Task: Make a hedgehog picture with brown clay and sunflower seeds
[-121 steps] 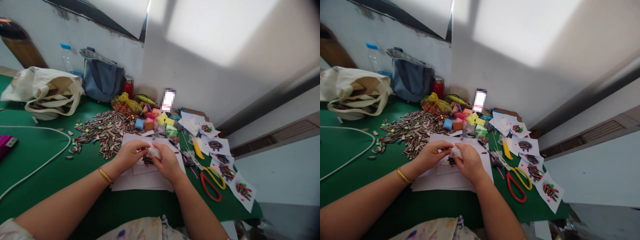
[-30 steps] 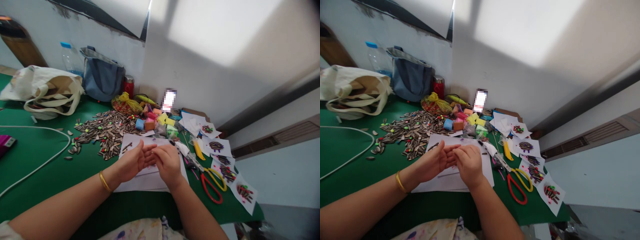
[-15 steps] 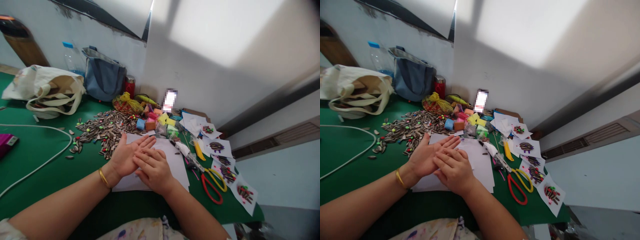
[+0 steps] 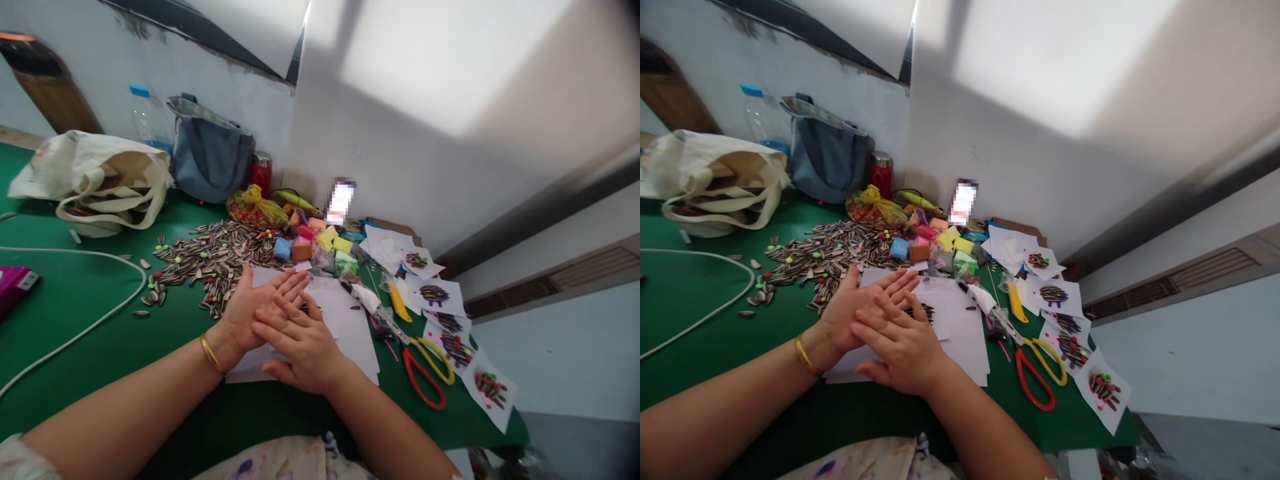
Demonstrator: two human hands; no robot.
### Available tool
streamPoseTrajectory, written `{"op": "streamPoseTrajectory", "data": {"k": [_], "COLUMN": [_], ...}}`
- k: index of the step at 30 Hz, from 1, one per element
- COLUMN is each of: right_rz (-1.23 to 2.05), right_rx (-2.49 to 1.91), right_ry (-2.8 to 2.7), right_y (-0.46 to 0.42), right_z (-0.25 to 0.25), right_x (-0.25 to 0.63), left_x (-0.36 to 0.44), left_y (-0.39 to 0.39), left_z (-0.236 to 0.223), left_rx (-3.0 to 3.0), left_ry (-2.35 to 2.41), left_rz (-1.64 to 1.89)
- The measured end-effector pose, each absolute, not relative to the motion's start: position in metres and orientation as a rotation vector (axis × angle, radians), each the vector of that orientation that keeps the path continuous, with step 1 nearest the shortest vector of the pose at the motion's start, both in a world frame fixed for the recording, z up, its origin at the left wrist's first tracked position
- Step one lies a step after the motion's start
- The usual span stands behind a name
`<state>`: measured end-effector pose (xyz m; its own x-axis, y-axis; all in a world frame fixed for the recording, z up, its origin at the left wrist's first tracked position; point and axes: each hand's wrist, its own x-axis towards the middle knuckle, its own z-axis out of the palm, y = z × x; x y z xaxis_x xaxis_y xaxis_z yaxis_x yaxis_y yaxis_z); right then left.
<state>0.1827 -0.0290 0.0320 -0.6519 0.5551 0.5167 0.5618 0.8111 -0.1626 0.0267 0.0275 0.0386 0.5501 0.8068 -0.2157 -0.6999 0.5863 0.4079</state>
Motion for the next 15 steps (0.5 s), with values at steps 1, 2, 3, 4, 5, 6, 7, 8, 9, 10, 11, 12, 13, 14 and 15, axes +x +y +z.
{"op": "streamPoseTrajectory", "data": {"k": [1,2,3,4,5,6,7,8,9,10,11,12,13,14,15], "right_rz": [-0.029,-0.045,-0.056,-0.057,-0.048,-0.033,-0.019,-0.011,-0.014,-0.026,-0.042,-0.055,-0.058,-0.052,-0.039], "right_rx": [-0.86,-0.902,-0.928,-0.929,-0.905,-0.865,-0.828,-0.809,-0.818,-0.85,-0.888,-0.917,-0.925,-0.905,-0.865], "right_ry": [-2.424,-2.399,-2.371,-2.355,-2.357,-2.379,-2.411,-2.442,-2.459,-2.459,-2.44,-2.411,-2.386,-2.378,-2.39], "right_y": [-0.0286,-0.0282,-0.028,-0.0281,-0.0283,-0.0285,-0.0288,-0.0288,-0.0286,-0.0283,-0.0279,-0.0277,-0.0276,-0.0278,-0.0282], "right_z": [0.0324,0.0326,0.0329,0.033,0.033,0.0328,0.0325,0.032,0.0316,0.0314,0.0314,0.0315,0.0319,0.0321,0.0322], "right_x": [0.1825,0.1828,0.1833,0.184,0.1846,0.185,0.1851,0.1849,0.1845,0.1841,0.1839,0.1837,0.1836,0.1836,0.1835], "left_x": [0.0267,0.0266,0.0265,0.0263,0.0262,0.0261,0.026,0.026,0.0261,0.0261,0.0262,0.0264,0.0265,0.0266,0.0267], "left_y": [0.0276,0.0277,0.0278,0.0281,0.0284,0.0287,0.029,0.0292,0.0293,0.0292,0.0291,0.029,0.0289,0.0289,0.0291], "left_z": [0.0382,0.0378,0.0372,0.0365,0.0357,0.035,0.0343,0.0339,0.0336,0.0337,0.0339,0.0344,0.0349,0.0354,0.0358], "left_rx": [0.277,0.265,0.255,0.25,0.248,0.25,0.254,0.26,0.264,0.266,0.264,0.259,0.25,0.241,0.231], "left_ry": [0.4,0.391,0.381,0.372,0.368,0.371,0.379,0.391,0.4,0.405,0.403,0.398,0.393,0.39,0.389], "left_rz": [0.904,0.906,0.912,0.918,0.922,0.922,0.919,0.916,0.914,0.916,0.921,0.928,0.932,0.934,0.933]}}
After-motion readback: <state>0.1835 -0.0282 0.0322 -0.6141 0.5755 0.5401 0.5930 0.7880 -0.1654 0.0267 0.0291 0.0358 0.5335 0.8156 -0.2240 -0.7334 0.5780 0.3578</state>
